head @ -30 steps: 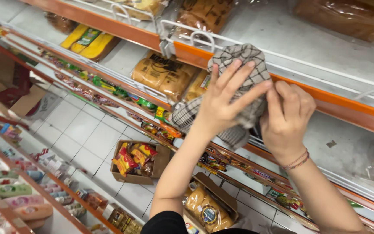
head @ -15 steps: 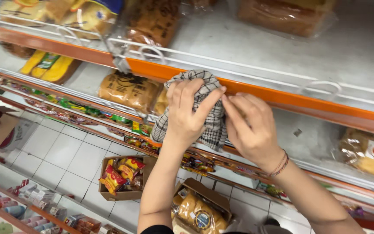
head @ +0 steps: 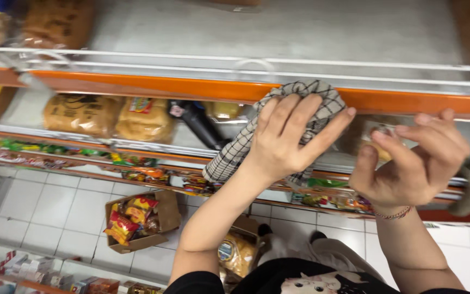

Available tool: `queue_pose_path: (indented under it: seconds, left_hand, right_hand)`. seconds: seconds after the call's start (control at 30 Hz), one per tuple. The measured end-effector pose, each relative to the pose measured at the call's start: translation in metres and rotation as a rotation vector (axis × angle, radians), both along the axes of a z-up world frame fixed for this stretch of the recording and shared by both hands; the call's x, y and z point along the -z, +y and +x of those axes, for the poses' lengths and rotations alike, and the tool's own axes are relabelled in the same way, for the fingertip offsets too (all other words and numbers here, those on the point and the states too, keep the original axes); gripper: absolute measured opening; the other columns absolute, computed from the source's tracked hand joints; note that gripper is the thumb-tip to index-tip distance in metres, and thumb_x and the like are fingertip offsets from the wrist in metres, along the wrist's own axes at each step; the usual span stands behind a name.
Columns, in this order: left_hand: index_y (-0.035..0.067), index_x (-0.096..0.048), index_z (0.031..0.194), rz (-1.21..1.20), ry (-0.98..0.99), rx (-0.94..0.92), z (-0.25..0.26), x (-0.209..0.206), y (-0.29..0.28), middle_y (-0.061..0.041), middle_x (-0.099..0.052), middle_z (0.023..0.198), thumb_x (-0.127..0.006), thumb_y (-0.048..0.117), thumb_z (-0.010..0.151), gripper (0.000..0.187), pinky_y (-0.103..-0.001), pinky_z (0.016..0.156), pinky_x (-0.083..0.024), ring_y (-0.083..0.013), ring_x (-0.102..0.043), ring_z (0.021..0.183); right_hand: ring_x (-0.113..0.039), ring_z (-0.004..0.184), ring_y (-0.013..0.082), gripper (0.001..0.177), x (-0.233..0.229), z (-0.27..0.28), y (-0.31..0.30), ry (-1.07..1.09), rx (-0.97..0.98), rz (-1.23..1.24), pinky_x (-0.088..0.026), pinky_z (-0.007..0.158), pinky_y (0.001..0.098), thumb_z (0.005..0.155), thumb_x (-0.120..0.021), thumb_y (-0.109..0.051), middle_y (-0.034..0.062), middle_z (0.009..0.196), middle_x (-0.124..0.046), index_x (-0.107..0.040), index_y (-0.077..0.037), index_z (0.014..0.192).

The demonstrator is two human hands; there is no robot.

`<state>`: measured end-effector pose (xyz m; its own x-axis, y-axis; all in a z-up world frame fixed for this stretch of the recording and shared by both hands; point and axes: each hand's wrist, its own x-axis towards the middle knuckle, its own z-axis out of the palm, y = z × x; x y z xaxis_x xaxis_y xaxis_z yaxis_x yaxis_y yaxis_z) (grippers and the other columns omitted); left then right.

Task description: The person cleans the front edge of a refrigerated display shelf using a spray bottle and cloths. They then pick up packaged bread items from a cardboard box and place them onto the shelf, using a handheld barcode scanner to scan each item before restocking.

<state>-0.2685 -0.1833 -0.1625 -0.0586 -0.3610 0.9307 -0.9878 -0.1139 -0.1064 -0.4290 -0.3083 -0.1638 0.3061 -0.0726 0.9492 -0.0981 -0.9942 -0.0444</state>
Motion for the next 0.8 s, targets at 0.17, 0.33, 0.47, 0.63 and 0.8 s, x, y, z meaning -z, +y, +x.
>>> queue_pose_path:
  seconds: [0.17,0.33,0.47,0.63,0.8]
  left_hand:
    - [0.024,-0.067,0.14,0.007,0.008,0.04,-0.061,-0.003,-0.059,-0.01,-0.062,0.125,-0.067,0.02,0.101,0.038,-0.043,0.098,-0.049,-0.0274,-0.058,0.111]
    - [0.024,-0.065,0.143,0.025,-0.005,0.074,-0.118,-0.005,-0.111,-0.01,-0.063,0.125,-0.064,0.012,0.102,0.043,-0.041,0.099,-0.049,-0.0265,-0.06,0.11]
    - [0.022,-0.064,0.144,0.032,-0.014,0.117,-0.163,-0.003,-0.158,-0.01,-0.063,0.126,-0.063,0.011,0.103,0.043,-0.041,0.101,-0.049,-0.026,-0.062,0.109]
    - [0.02,-0.06,0.15,0.057,-0.032,0.172,-0.225,0.001,-0.223,-0.011,-0.063,0.131,-0.06,0.017,0.111,0.039,-0.041,0.106,-0.047,-0.0256,-0.062,0.115]
    - [0.016,-0.056,0.156,0.224,-0.087,0.286,-0.275,0.001,-0.285,-0.012,-0.052,0.158,-0.054,0.021,0.112,0.044,-0.047,0.127,-0.035,-0.0298,-0.05,0.147]
  right_hand:
    - [-0.053,0.11,0.0368,0.013,-0.005,-0.064,-0.045,-0.027,0.086,0.044,-0.048,0.114,0.0601,0.09,-0.065,-0.014,0.0153,0.104,-0.052,-0.07,-0.005,0.098]
    - [-0.052,0.12,0.0358,0.016,-0.002,-0.124,-0.088,-0.056,0.136,0.068,-0.045,0.117,0.0585,0.096,-0.064,-0.017,0.015,0.114,-0.05,-0.069,-0.004,0.104]
    - [-0.05,0.124,0.037,0.021,0.002,-0.17,-0.124,-0.082,0.206,0.106,-0.044,0.117,0.0575,0.093,-0.065,-0.02,0.0155,0.117,-0.048,-0.066,-0.003,0.105]
    - [-0.048,0.122,0.0334,0.019,0.003,-0.222,-0.16,-0.106,0.233,0.171,-0.04,0.119,0.0519,0.099,-0.065,-0.014,0.0158,0.123,-0.046,-0.066,0.0,0.113]
    - [-0.049,0.123,0.0334,0.019,0.002,-0.253,-0.189,-0.165,0.256,0.221,-0.043,0.116,0.0505,0.097,-0.064,-0.013,0.0164,0.12,-0.048,-0.066,0.001,0.11]
